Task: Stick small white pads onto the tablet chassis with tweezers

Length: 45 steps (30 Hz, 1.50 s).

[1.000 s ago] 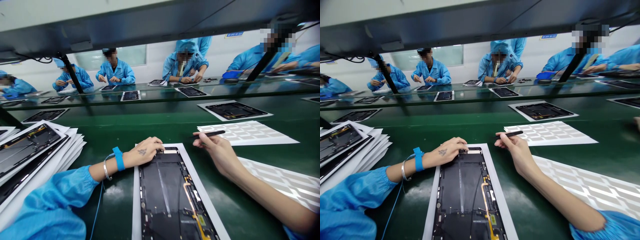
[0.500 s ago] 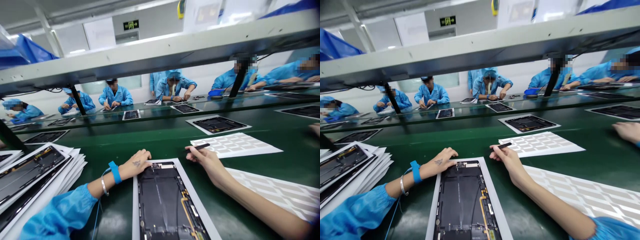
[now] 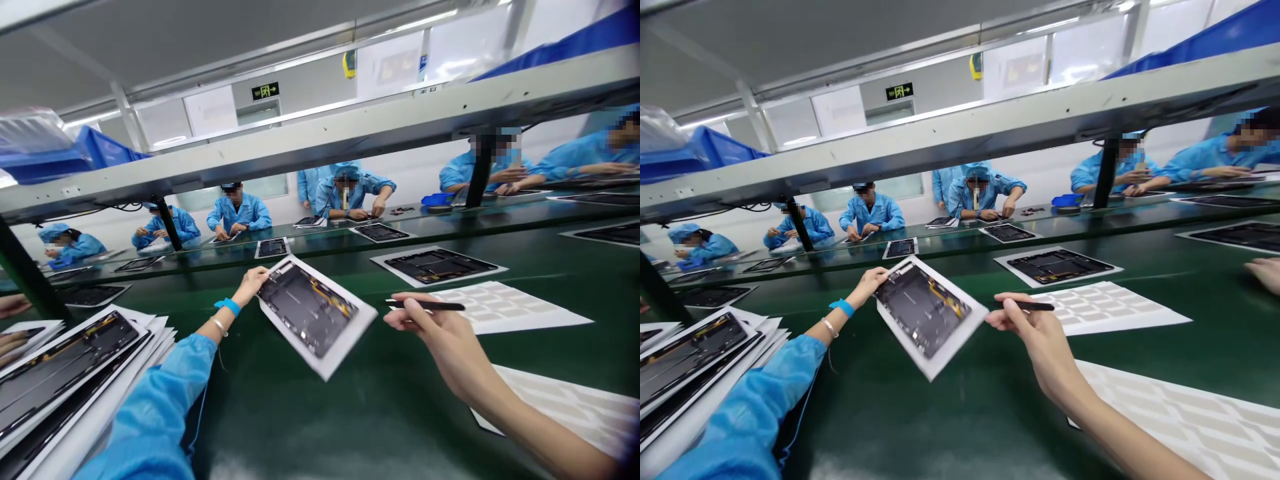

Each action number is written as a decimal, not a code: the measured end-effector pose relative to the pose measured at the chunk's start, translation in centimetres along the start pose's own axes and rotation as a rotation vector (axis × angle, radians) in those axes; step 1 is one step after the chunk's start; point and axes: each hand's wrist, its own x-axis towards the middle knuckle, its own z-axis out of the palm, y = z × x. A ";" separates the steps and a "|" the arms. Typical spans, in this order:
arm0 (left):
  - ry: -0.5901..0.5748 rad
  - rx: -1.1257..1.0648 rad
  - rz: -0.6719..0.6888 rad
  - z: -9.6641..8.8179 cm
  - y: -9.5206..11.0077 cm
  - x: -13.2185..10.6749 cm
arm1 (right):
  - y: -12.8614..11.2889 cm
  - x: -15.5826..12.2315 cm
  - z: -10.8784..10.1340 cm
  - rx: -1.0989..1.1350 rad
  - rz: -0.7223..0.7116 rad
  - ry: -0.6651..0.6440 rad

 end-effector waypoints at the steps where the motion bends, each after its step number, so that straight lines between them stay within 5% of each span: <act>1: 0.049 0.015 -0.065 -0.2 -0.7 1.0 | 0.0 -0.1 0.0 -0.012 -0.011 -0.021; 5: 0.189 0.104 -0.265 -1.1 -2.9 3.3 | 0.6 -0.2 0.1 -0.026 -0.003 -0.069; 9: 0.236 0.199 -0.313 -1.7 -3.7 2.8 | 1.4 0.0 -0.1 -0.034 0.005 -0.105; 13: 0.149 0.230 -0.111 0.3 -2.7 -0.4 | 2.3 -0.2 -0.1 -0.119 -0.066 -0.173; 17: -0.140 0.137 0.247 4.7 -0.1 -5.6 | 3.7 0.3 0.3 -0.469 -0.233 -0.325; 21: -0.313 0.076 0.401 7.1 1.8 -8.9 | 4.9 5.2 0.3 -1.049 -0.246 -0.420; 27: -0.297 0.088 0.393 7.1 2.2 -8.9 | 5.8 16.8 -1.0 -1.479 -0.080 -0.267; 31: -0.279 0.073 0.398 7.1 2.5 -9.1 | 7.0 20.5 -1.5 -1.686 0.086 -0.274; 38: -0.220 0.060 0.435 7.6 2.4 -9.2 | 8.6 20.9 -0.1 -1.839 0.082 -0.301; 45: -0.094 0.130 0.512 7.6 1.9 -8.8 | 5.8 17.7 4.5 -1.721 -0.151 -0.506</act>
